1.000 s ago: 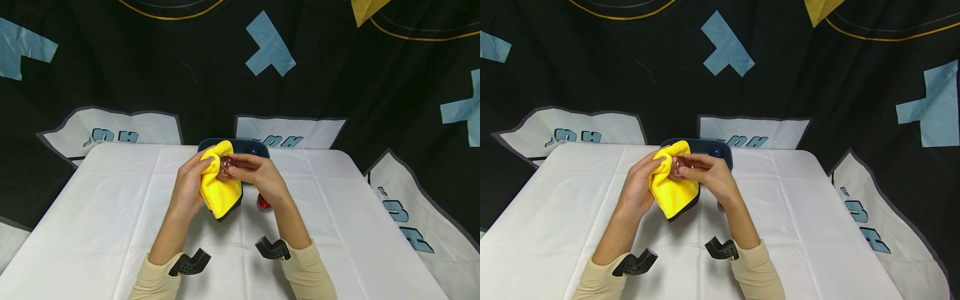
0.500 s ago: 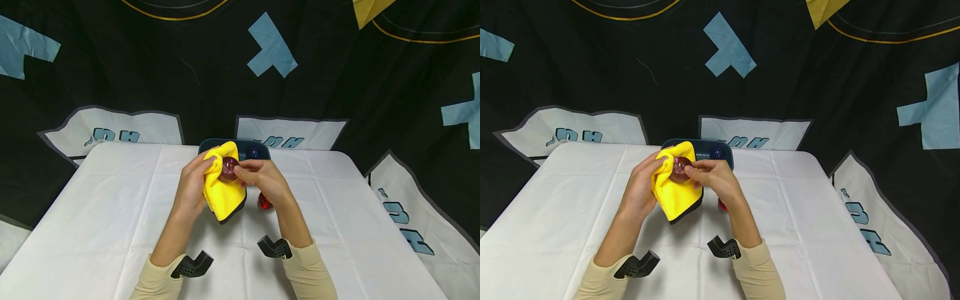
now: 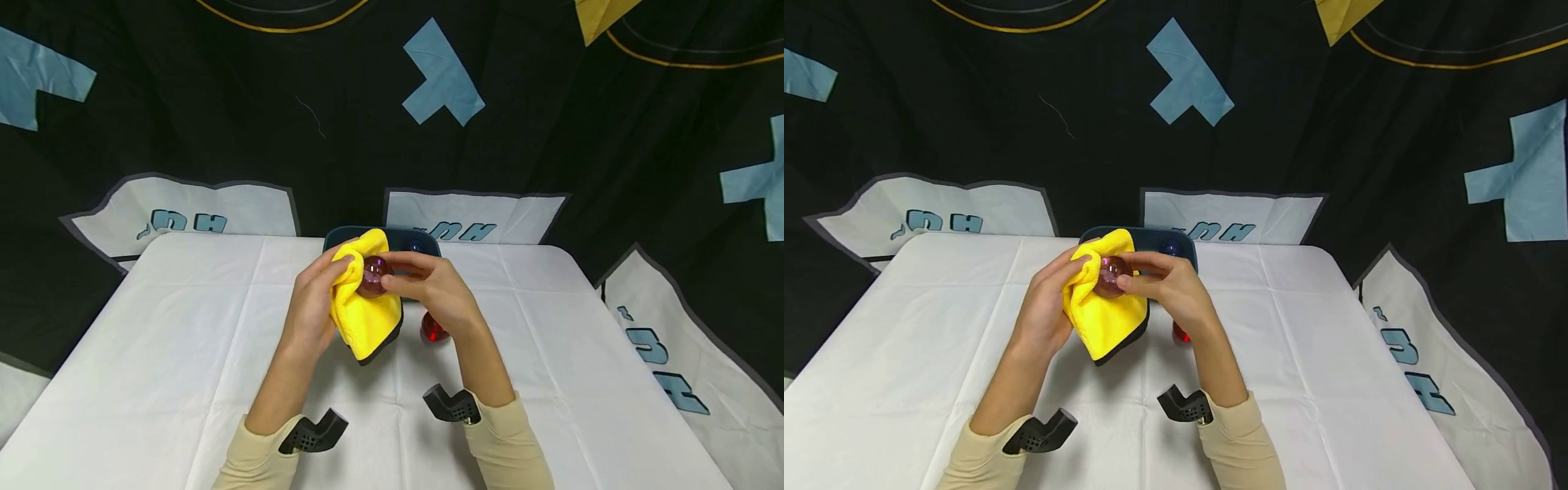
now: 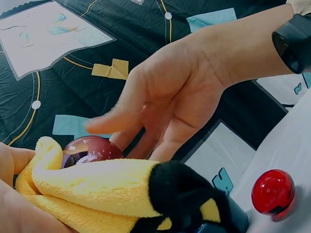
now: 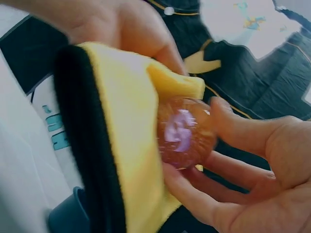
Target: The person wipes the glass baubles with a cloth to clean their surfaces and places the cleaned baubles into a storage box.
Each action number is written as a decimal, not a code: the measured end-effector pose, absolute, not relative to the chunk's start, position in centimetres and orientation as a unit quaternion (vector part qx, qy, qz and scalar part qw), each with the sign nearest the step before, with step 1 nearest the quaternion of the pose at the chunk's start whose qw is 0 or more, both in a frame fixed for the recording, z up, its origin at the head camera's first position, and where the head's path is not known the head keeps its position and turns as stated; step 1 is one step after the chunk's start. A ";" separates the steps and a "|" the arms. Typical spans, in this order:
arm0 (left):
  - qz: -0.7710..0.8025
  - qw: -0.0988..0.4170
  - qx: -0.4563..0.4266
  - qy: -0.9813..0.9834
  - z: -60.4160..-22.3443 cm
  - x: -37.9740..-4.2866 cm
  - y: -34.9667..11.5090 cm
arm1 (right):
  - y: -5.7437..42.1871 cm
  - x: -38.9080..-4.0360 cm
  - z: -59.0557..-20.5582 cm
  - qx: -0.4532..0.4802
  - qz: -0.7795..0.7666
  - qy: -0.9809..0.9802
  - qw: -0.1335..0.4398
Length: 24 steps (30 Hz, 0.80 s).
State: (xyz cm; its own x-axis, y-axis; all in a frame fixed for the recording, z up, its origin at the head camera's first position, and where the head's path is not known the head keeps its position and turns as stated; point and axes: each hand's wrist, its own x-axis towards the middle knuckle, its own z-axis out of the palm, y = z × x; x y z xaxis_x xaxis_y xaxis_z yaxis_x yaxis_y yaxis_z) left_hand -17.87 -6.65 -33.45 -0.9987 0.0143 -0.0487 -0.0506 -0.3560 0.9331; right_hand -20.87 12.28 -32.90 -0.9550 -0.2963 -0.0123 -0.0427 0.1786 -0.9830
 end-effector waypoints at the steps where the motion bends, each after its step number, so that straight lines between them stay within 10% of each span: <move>1: 0.825 0.019 -0.016 0.565 -33.4 -17.9 -6.7 | 12.4 -20.9 -32.9 -0.116 -0.632 0.758 0.108; 24: 0.815 0.018 -0.039 0.579 -33.4 -17.9 -6.6 | 11.8 -21.1 -33.2 -0.089 -0.610 0.783 0.082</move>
